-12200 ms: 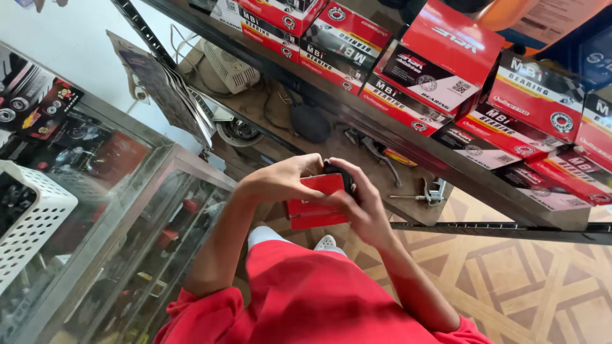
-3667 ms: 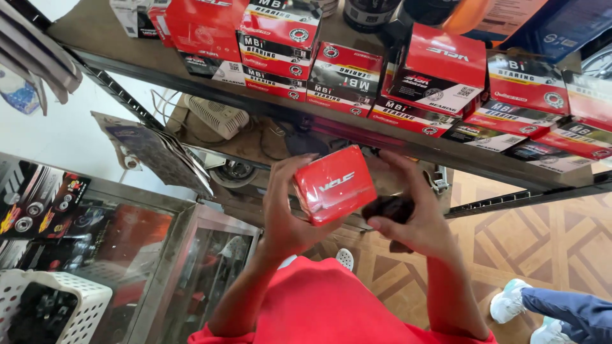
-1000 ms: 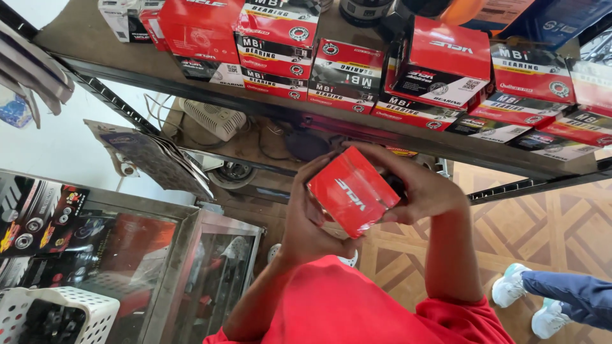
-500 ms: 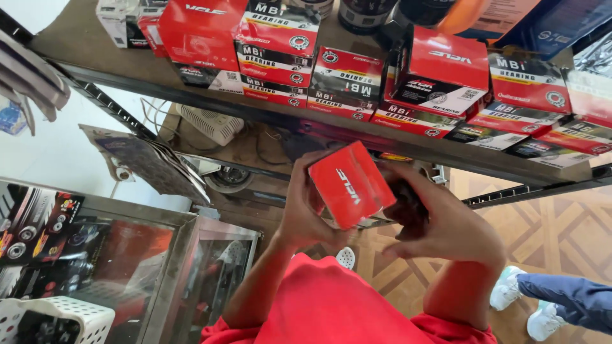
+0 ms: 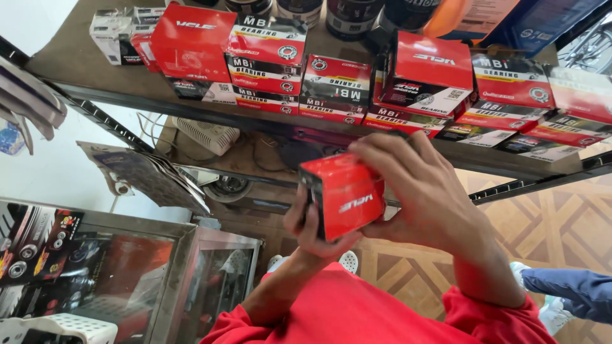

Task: Wiping dust off boxes of bearings and arranging them on storage shelves.

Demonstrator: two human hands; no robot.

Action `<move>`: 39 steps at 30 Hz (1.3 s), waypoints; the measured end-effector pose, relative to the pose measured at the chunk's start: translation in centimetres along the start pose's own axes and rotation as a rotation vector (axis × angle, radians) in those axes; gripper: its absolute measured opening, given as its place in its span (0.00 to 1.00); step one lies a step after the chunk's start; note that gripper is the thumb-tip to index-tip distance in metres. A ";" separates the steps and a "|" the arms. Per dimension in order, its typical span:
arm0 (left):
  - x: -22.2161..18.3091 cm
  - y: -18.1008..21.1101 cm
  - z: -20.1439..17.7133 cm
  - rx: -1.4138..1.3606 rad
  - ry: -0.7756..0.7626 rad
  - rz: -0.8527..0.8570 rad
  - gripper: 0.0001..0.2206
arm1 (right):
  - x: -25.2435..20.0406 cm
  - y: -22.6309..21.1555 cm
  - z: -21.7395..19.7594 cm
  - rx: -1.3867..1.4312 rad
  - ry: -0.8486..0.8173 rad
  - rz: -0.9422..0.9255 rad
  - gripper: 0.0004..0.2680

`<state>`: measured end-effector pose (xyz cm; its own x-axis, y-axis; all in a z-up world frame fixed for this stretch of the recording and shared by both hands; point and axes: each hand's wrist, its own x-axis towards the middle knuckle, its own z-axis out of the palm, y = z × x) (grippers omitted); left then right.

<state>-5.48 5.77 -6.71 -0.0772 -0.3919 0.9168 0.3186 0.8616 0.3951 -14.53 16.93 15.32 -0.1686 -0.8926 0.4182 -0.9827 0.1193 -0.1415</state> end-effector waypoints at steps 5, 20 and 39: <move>-9.0 -3.6 -4.4 -0.812 -0.113 -0.169 0.28 | -0.5 -0.6 -0.4 -0.199 0.145 -0.183 0.24; 12.8 -3.2 -4.8 -1.988 -0.731 -0.585 0.15 | 2.9 5.6 -7.0 -0.326 0.291 -0.155 0.30; 32.7 -5.7 1.4 0.046 -1.095 0.006 0.53 | 13.6 7.8 -5.2 -0.259 -0.280 0.231 0.27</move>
<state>-11.20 -11.52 21.09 -0.8807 0.0918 0.4647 0.2878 0.8829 0.3709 -24.84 7.98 24.57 -0.3936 -0.9088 0.1381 -0.9145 0.4024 0.0416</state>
